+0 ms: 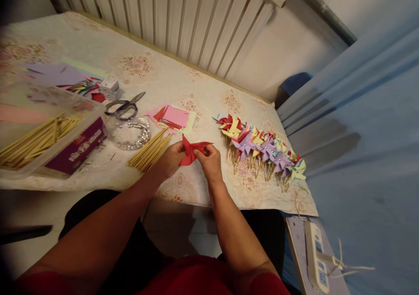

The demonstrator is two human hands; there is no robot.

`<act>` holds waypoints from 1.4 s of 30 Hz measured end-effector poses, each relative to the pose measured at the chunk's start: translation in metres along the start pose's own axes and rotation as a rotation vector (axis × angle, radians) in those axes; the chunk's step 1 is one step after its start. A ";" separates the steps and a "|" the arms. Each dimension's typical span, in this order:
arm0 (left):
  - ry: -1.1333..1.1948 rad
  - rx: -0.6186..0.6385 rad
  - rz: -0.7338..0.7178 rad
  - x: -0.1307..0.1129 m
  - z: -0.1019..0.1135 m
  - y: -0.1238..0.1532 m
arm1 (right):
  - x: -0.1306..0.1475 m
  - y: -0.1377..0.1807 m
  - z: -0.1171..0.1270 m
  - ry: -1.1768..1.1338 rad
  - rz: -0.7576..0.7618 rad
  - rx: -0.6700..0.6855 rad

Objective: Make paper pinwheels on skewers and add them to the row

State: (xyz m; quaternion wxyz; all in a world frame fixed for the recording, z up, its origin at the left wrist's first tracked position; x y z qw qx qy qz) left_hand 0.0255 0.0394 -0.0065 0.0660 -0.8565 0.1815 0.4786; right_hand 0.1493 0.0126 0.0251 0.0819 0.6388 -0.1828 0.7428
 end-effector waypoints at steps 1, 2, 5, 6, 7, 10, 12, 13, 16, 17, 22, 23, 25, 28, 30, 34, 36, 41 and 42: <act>0.011 0.000 0.015 0.001 0.000 0.000 | -0.001 0.000 0.000 -0.025 -0.015 0.001; 0.025 0.002 0.028 0.001 0.000 0.000 | -0.003 -0.001 0.000 -0.057 -0.036 0.005; 0.024 0.007 0.084 0.003 -0.001 -0.001 | -0.005 -0.002 0.001 -0.179 -0.129 0.005; -0.001 0.005 0.118 0.004 -0.001 -0.001 | -0.006 -0.003 0.003 -0.214 -0.156 -0.003; -0.034 0.005 0.157 0.006 -0.001 0.000 | -0.006 -0.004 0.006 -0.238 -0.177 -0.014; -0.138 0.039 0.258 0.010 -0.001 0.003 | -0.006 -0.010 0.017 -0.271 -0.207 -0.061; -0.187 0.066 0.291 0.011 -0.001 0.005 | -0.007 -0.014 0.025 -0.290 -0.220 -0.091; -0.204 0.075 0.301 0.012 -0.001 0.006 | -0.007 -0.016 0.029 -0.296 -0.226 -0.103; -0.240 0.092 0.317 0.015 0.000 0.007 | -0.010 -0.020 0.037 -0.293 -0.249 -0.120; -0.250 0.101 0.321 0.016 0.000 0.007 | -0.011 -0.021 0.039 -0.288 -0.255 -0.125; -0.288 0.122 0.330 0.022 0.000 0.006 | -0.014 -0.023 0.043 -0.235 -0.261 -0.126; -0.289 0.126 0.331 0.023 0.000 0.005 | -0.015 -0.023 0.043 -0.223 -0.263 -0.122; -0.295 0.137 0.337 0.024 0.001 0.005 | -0.015 -0.024 0.043 -0.216 -0.273 -0.113; -0.352 0.147 0.342 0.025 0.002 0.006 | -0.016 -0.025 0.043 -0.232 -0.288 -0.099; -0.421 0.153 0.340 0.024 0.002 0.007 | -0.015 -0.026 0.044 -0.247 -0.294 -0.094; -0.478 0.161 0.315 0.025 0.003 0.007 | -0.012 -0.026 0.044 -0.247 -0.304 -0.049; -0.456 0.161 0.296 0.026 0.005 0.007 | -0.011 -0.026 0.044 -0.229 -0.321 -0.035; -0.369 0.132 0.305 0.027 0.007 0.005 | -0.026 -0.023 0.056 -0.191 -0.313 -0.209; -0.344 0.119 0.317 0.026 0.007 0.005 | -0.032 -0.021 0.059 -0.165 -0.280 -0.273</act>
Point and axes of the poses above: each hand's wrist, its own y-axis away from the middle knuckle, its own z-axis out of the back of the hand, x = y × z, the point moved 5 cm from there along -y, towards the middle knuckle, and after that the axes turned 5 degrees about -x, right-handed, at the moved point
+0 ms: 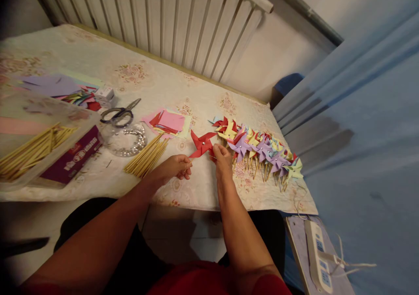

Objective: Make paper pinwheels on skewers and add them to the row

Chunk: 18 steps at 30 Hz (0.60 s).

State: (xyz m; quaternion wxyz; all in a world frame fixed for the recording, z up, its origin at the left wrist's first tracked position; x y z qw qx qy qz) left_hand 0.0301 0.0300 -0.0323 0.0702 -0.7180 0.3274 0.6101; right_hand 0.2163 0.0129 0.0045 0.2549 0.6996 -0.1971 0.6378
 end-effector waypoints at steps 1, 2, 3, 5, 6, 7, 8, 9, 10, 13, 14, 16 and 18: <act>0.028 -0.007 0.013 -0.001 0.000 0.000 | -0.005 0.001 0.004 0.019 0.052 -0.059; 0.055 -0.017 0.027 -0.001 0.000 0.001 | -0.012 0.003 0.007 0.047 0.103 -0.100; 0.077 -0.025 0.039 -0.002 0.000 0.001 | -0.019 0.006 0.007 0.089 0.143 -0.108; 0.110 -0.038 0.053 -0.002 -0.001 0.001 | -0.033 0.013 0.002 0.218 0.204 -0.070; 0.121 -0.042 0.054 -0.002 -0.001 0.001 | -0.039 0.016 -0.001 0.285 0.251 -0.050; 0.129 -0.046 0.056 -0.002 -0.002 0.000 | -0.043 0.020 -0.005 0.355 0.304 -0.026; 0.135 -0.050 0.061 0.000 -0.002 -0.001 | -0.046 0.023 -0.010 0.424 0.356 0.011; 0.142 -0.055 0.067 0.001 -0.003 -0.002 | -0.048 0.026 -0.015 0.471 0.398 0.044; 0.151 -0.062 0.074 0.002 -0.003 -0.004 | -0.049 0.027 -0.019 0.506 0.429 0.074; 0.174 -0.092 0.094 0.007 -0.003 -0.007 | -0.047 0.027 -0.025 0.544 0.469 0.110; 0.175 -0.102 0.099 0.008 -0.003 -0.008 | -0.046 0.026 -0.025 0.549 0.475 0.109; 0.172 -0.123 0.108 0.010 -0.003 -0.010 | -0.044 0.026 -0.025 0.559 0.484 0.109; 0.161 -0.144 0.105 0.012 -0.004 -0.012 | -0.042 0.026 -0.026 0.562 0.487 0.124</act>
Point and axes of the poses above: each hand's wrist, its own y-axis away from the middle knuckle, its own z-axis out of the back of the hand, x = y × z, the point moved 5 cm from there along -y, towards the middle knuckle, and after that the axes turned 5 degrees about -x, right-handed, at the moved point
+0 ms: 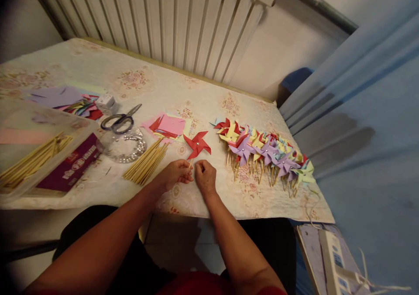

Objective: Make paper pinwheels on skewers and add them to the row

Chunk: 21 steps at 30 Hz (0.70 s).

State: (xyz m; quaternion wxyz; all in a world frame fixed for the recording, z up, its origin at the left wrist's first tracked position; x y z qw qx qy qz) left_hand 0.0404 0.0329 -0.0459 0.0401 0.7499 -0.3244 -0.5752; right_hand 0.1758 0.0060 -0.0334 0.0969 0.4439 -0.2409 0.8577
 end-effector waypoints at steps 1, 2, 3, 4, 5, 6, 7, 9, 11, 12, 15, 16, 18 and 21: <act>-0.005 -0.012 -0.007 0.000 0.000 -0.001 | 0.001 0.000 0.000 -0.007 0.000 0.012; -0.009 -0.027 -0.016 0.001 -0.001 -0.002 | 0.001 0.001 0.000 -0.019 -0.001 0.027; -0.015 -0.045 -0.024 0.001 -0.001 -0.003 | 0.002 0.001 -0.001 -0.036 -0.005 0.044; -0.021 -0.064 -0.033 0.001 -0.001 -0.003 | 0.002 0.001 -0.001 -0.054 -0.007 0.064; -0.026 -0.082 -0.040 0.001 -0.001 -0.004 | 0.003 0.002 -0.002 -0.068 -0.007 0.085; -0.030 -0.099 -0.044 0.000 -0.001 -0.004 | 0.004 0.002 -0.002 -0.077 -0.005 0.105; -0.035 -0.112 -0.047 0.000 -0.001 -0.004 | 0.004 0.002 -0.003 -0.080 -0.001 0.121; -0.046 -0.130 -0.054 0.000 -0.001 -0.004 | 0.006 0.002 -0.003 -0.072 0.009 0.142; -0.059 -0.141 -0.063 0.000 -0.001 -0.004 | 0.006 0.002 -0.003 -0.065 0.017 0.152; -0.065 -0.147 -0.070 0.000 -0.001 -0.004 | 0.006 0.003 -0.003 -0.063 0.021 0.156; -0.082 -0.169 -0.081 0.000 0.000 -0.004 | 0.005 0.004 -0.005 -0.063 0.038 0.176; -0.090 -0.175 -0.084 0.000 0.001 -0.004 | 0.004 0.005 -0.006 -0.062 0.043 0.184; -0.110 -0.181 -0.089 0.001 0.000 -0.003 | 0.003 0.005 -0.007 -0.062 0.054 0.200; -0.139 -0.184 -0.099 0.001 -0.001 -0.003 | 0.001 0.006 -0.009 -0.062 0.070 0.213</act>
Point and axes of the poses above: each hand's wrist, its own y-axis away from the middle knuckle, its own z-axis out of the back of the hand, x = y × z, the point moved 5 cm from there along -y, towards the middle knuckle, and after that the axes turned 5 degrees about -x, right-handed, at the moved point
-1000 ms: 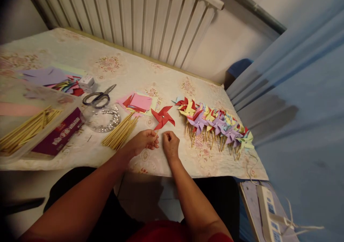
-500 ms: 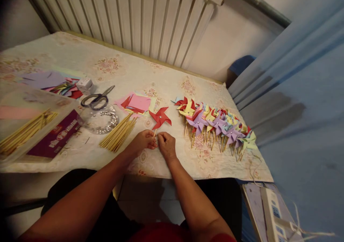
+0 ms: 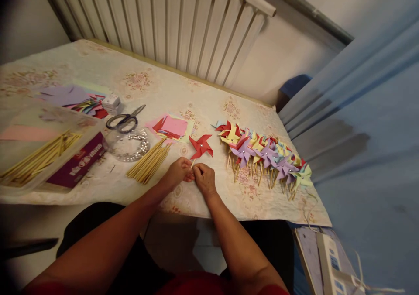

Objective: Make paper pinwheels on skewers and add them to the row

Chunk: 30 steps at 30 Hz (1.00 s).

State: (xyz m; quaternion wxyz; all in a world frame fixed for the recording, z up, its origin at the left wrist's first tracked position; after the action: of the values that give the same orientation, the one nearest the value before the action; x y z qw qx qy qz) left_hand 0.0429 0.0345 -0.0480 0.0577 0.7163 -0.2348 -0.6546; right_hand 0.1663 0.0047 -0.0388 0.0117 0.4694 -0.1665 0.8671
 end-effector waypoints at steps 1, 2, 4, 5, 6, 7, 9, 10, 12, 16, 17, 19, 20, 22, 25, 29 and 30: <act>-0.010 -0.001 -0.004 0.000 0.000 0.000 | 0.000 0.000 0.000 0.003 0.003 0.001; -0.023 -0.005 -0.009 0.001 0.000 0.000 | 0.000 0.000 0.000 0.008 0.004 0.000; -0.053 -0.011 -0.025 0.002 0.000 -0.002 | 0.000 0.000 0.000 0.021 0.004 -0.005; -0.070 -0.013 -0.036 0.003 0.001 -0.002 | 0.001 0.000 0.000 0.027 0.003 -0.006; -0.086 -0.013 -0.047 0.004 0.001 -0.003 | 0.002 0.000 0.000 0.032 0.004 -0.008; -0.098 -0.013 -0.059 0.005 0.001 -0.004 | 0.003 0.000 0.001 0.034 0.004 -0.010; -0.118 -0.006 -0.081 0.007 0.002 -0.005 | 0.004 0.000 0.000 0.026 0.000 -0.010; -0.127 -0.006 -0.088 0.007 0.002 -0.005 | 0.003 0.000 0.000 0.019 -0.006 -0.009; -0.148 -0.007 -0.090 0.007 0.001 -0.003 | 0.002 0.000 0.000 0.000 -0.021 -0.008; -0.172 -0.016 -0.103 0.002 -0.001 0.003 | 0.000 0.000 0.000 -0.020 -0.031 -0.011; -0.175 -0.018 -0.111 0.000 -0.001 0.005 | -0.001 0.000 0.000 -0.024 -0.033 -0.013; -0.187 -0.026 -0.117 -0.002 -0.001 0.006 | -0.001 0.000 0.001 -0.030 -0.039 -0.015; -0.194 -0.030 -0.117 -0.002 -0.001 0.006 | 0.000 0.000 0.001 -0.031 -0.041 -0.015; -0.203 -0.033 -0.121 -0.001 -0.001 0.006 | 0.001 0.000 0.001 -0.030 -0.039 -0.015; -0.223 -0.029 -0.140 0.000 -0.001 0.005 | 0.002 0.000 0.001 -0.034 -0.044 -0.015; -0.258 -0.022 -0.162 0.001 -0.001 0.004 | 0.002 0.000 0.001 -0.041 -0.055 -0.015; -0.264 -0.021 -0.166 0.001 -0.001 0.004 | 0.002 0.000 0.001 -0.041 -0.058 -0.017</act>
State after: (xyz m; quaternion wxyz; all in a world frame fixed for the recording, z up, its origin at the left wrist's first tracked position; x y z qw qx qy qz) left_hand 0.0432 0.0306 -0.0472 -0.0205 0.6404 -0.1737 -0.7479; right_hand 0.1662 0.0043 -0.0366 0.0372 0.4917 -0.1602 0.8551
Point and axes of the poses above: each hand's wrist, its own y-axis away from the middle knuckle, its own z-axis out of the back of the hand, x = y × z, the point moved 5 cm from there along -y, towards the middle knuckle, and after that the axes turned 5 degrees about -x, right-handed, at the moved point
